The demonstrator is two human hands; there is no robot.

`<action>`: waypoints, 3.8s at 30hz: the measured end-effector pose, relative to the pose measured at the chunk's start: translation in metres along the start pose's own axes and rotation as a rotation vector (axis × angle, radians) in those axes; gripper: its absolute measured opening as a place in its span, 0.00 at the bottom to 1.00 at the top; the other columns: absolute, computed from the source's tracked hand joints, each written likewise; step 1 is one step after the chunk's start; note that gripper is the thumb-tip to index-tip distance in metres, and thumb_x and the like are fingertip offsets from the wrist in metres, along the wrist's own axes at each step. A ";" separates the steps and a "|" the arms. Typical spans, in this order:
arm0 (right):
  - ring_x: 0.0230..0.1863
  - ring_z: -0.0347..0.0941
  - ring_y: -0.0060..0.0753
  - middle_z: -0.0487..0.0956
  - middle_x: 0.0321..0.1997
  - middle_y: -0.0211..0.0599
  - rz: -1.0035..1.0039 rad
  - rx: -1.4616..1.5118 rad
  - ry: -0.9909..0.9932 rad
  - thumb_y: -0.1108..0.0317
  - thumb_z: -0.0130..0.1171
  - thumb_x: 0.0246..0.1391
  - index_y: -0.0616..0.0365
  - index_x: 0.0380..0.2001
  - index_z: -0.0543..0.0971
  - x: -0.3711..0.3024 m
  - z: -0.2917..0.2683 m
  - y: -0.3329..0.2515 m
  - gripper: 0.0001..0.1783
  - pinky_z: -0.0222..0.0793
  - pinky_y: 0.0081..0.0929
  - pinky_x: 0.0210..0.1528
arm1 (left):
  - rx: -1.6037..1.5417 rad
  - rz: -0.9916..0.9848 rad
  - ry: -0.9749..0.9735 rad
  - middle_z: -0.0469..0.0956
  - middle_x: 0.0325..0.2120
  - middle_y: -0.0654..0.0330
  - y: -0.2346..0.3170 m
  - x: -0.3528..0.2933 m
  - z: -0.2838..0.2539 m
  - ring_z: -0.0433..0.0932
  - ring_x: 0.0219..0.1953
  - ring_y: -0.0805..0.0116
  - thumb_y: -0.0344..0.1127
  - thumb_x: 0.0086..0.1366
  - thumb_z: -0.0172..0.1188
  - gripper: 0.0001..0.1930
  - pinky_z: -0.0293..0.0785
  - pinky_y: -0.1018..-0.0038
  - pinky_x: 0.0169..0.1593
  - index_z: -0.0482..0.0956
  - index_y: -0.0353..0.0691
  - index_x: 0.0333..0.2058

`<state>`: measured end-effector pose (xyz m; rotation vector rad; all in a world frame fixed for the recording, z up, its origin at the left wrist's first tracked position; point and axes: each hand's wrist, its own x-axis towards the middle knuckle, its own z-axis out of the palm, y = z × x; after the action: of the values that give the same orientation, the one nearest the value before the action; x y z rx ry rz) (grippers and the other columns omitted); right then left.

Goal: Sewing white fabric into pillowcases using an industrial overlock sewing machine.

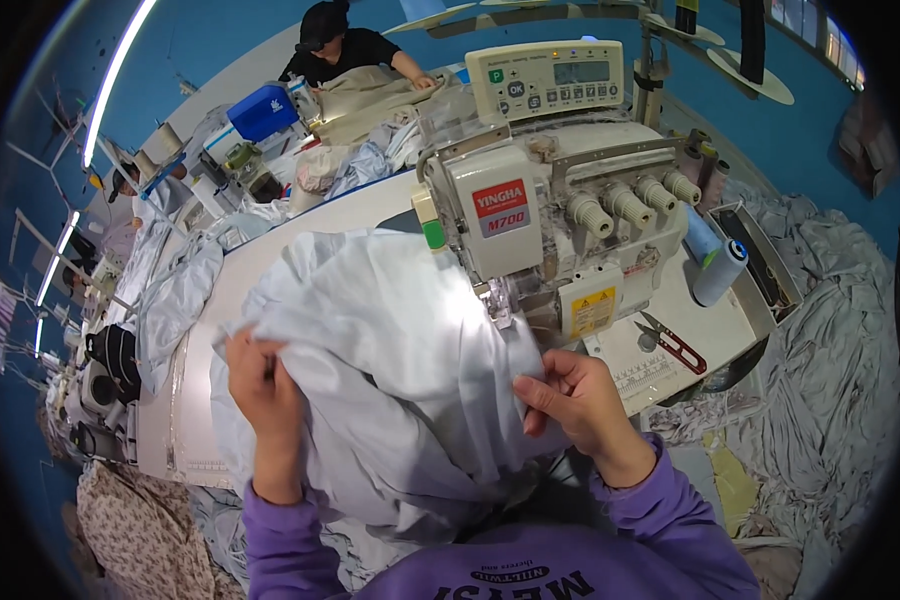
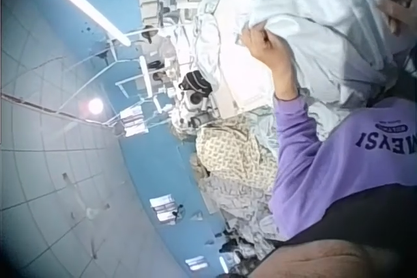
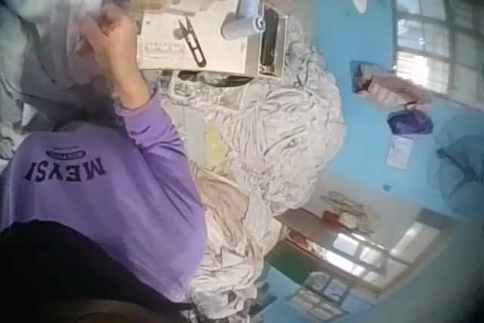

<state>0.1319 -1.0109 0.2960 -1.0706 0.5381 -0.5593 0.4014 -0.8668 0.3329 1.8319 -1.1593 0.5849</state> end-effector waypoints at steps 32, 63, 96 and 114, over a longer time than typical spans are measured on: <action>0.16 0.71 0.19 0.73 0.18 0.29 0.011 0.031 -0.021 0.70 0.60 0.51 0.59 0.23 0.71 -0.002 -0.002 -0.005 0.09 0.67 0.15 0.20 | -0.001 -0.103 -0.480 0.72 0.31 0.50 0.009 -0.017 0.018 0.74 0.34 0.55 0.20 0.53 0.53 0.09 0.68 0.72 0.37 0.72 0.35 0.35; 0.14 0.68 0.14 0.73 0.18 0.27 -0.024 -0.010 -0.030 0.69 0.59 0.52 0.63 0.27 0.73 -0.003 0.002 -0.007 0.08 0.62 0.11 0.17 | 0.581 0.334 0.139 0.75 0.35 0.52 -0.084 0.243 0.049 0.72 0.40 0.51 0.27 0.53 0.56 0.09 0.68 0.64 0.44 0.78 0.39 0.34; 0.28 0.66 0.34 0.70 0.31 0.30 -0.979 -1.291 0.338 0.74 0.61 0.35 0.51 0.42 0.79 -0.011 0.012 -0.009 0.24 0.61 0.30 0.32 | -0.282 0.849 -0.554 0.76 0.36 0.63 0.093 0.011 0.051 0.77 0.38 0.65 0.28 0.43 0.61 0.18 0.76 0.74 0.33 0.78 0.39 0.38; 0.26 0.73 0.32 0.75 0.26 0.35 -0.707 -0.725 -0.215 0.66 0.62 0.44 0.56 0.28 0.79 -0.034 0.024 0.026 0.08 0.69 0.30 0.31 | -0.250 0.632 -0.693 0.78 0.34 0.55 0.079 0.043 0.061 0.78 0.38 0.58 0.24 0.50 0.58 0.08 0.75 0.70 0.40 0.74 0.36 0.32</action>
<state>0.1263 -0.9632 0.2858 -2.0178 0.1440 -0.8767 0.3477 -0.9550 0.3668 1.4611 -2.2033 0.1056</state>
